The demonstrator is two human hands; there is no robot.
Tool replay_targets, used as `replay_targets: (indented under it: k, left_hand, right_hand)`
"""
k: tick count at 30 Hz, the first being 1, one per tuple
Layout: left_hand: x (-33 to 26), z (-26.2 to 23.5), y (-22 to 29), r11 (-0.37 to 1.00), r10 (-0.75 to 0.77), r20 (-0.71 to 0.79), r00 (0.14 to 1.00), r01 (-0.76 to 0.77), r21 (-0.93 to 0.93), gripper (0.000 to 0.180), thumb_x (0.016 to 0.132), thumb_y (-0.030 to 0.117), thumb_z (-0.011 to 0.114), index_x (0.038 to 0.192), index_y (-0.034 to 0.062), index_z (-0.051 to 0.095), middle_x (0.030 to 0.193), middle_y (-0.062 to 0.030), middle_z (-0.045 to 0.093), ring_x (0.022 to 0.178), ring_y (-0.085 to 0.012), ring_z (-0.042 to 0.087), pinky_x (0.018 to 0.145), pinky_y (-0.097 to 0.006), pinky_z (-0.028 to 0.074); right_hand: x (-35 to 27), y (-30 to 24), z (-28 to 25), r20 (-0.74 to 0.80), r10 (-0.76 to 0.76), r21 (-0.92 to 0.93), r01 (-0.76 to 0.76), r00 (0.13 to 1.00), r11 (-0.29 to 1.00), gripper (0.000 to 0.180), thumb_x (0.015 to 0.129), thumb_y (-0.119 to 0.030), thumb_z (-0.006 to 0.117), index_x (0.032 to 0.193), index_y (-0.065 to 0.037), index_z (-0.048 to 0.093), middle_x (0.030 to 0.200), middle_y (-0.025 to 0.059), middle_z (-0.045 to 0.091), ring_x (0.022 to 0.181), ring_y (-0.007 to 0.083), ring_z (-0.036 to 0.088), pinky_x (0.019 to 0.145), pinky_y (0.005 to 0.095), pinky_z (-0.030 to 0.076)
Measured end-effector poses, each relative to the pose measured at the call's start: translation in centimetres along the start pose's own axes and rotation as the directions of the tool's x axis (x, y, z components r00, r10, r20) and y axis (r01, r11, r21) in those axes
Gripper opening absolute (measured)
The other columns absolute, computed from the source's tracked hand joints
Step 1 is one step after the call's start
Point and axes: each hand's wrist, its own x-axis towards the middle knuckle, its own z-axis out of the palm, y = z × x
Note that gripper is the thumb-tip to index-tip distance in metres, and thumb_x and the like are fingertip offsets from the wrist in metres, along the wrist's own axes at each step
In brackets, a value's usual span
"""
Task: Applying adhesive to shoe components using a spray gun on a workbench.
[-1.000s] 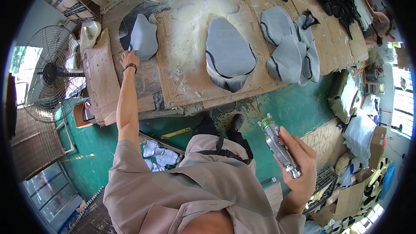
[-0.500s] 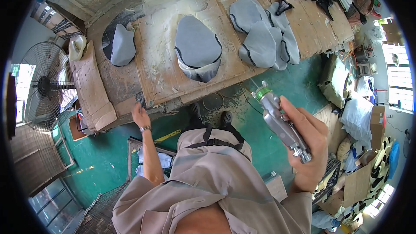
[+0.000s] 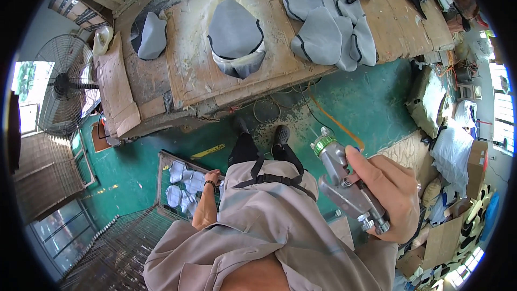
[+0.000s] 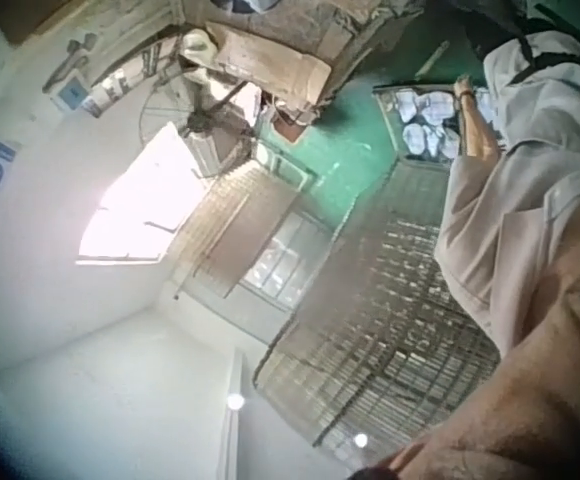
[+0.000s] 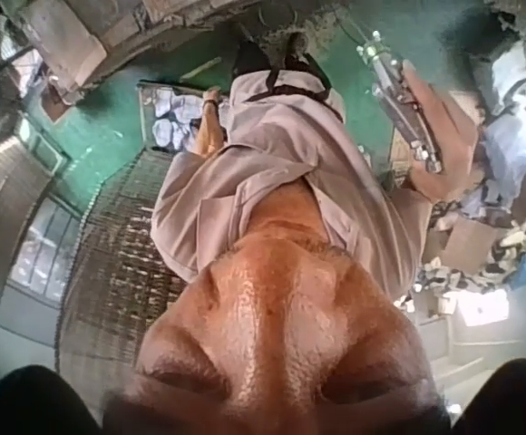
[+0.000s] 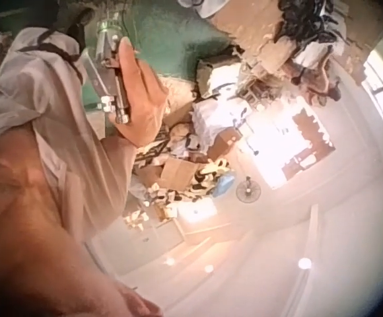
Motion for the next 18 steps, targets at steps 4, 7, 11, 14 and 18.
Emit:
replay_targets:
  k: [4, 7, 11, 14, 18]
  left_hand:
    - [0.9, -0.2, -1.0, 0.991, 0.069, 0.019, 0.997, -0.067, -0.117, 0.019, 0.097, 0.015, 0.063, 0.109, 0.0155, 0.078, 0.08, 0.0036, 0.066, 0.072, -0.0179, 0.066, 0.054, -0.041, 0.056]
    - [1.1, -0.3, 1.0, 0.989, 0.101, -0.013, 0.995, -0.101, -0.105, 0.02, 0.097, 0.016, 0.064, 0.11, 0.0133, 0.078, 0.085, 0.0032, 0.068, 0.076, -0.0177, 0.067, 0.061, -0.044, 0.06]
    - [2.7, -2.2, 4.0, 0.975, 0.155, 0.019, 0.988, -0.15, -0.162, 0.027, 0.091, 0.022, 0.072, 0.115, 0.0123, 0.078, 0.108, -0.0057, 0.076, 0.096, -0.0206, 0.073, 0.07, -0.042, 0.065]
    - [4.2, -3.9, 5.3, 0.958, 0.233, 0.052, 0.971, -0.22, -0.184, 0.026, 0.091, 0.022, 0.072, 0.114, 0.0126, 0.079, 0.107, -0.0053, 0.075, 0.094, -0.0205, 0.073, 0.071, -0.042, 0.065]
    - [5.5, -6.1, 4.9, 0.963, 0.22, 0.015, 0.975, -0.215, -0.162, 0.023, 0.092, 0.019, 0.07, 0.114, 0.0135, 0.078, 0.093, -0.0006, 0.07, 0.084, -0.0144, 0.066, 0.068, -0.041, 0.063]
  right_hand:
    - [-0.4, -1.2, 0.8, -0.034, 0.019, -0.068, -0.022, 0.999, 0.997, 0.058, 0.074, -0.01, 0.069, 0.131, 0.004, 0.067, 0.085, 0.0164, 0.066, 0.071, 0.0281, 0.067, 0.063, 0.0348, 0.051]
    - [0.6, -2.9, 3.1, -0.159, 0.139, -0.068, -0.151, 0.978, 0.986, 0.059, 0.072, -0.008, 0.067, 0.131, 0.002, 0.068, 0.086, 0.0164, 0.066, 0.072, 0.0289, 0.067, 0.065, 0.0335, 0.051]
    - [2.1, -6.9, 5.3, -0.24, 0.15, -0.049, -0.166, 0.959, 0.985, 0.055, 0.07, 0.005, 0.07, 0.125, 0.003, 0.071, 0.086, 0.0141, 0.065, 0.073, 0.0241, 0.063, 0.068, 0.0298, 0.048]
    - [2.7, -10.6, 6.8, -0.251, 0.194, -0.083, -0.221, 0.948, 0.972, 0.053, 0.072, 0.002, 0.069, 0.125, 0.002, 0.071, 0.085, 0.0145, 0.066, 0.074, 0.024, 0.064, 0.069, 0.0302, 0.048]
    - [3.9, -13.8, 9.2, -0.161, 0.067, -0.206, -0.1, 0.985, 0.974, 0.058, 0.072, -0.003, 0.07, 0.13, 0.0, 0.069, 0.085, 0.0141, 0.068, 0.072, 0.0288, 0.068, 0.066, 0.0349, 0.052]
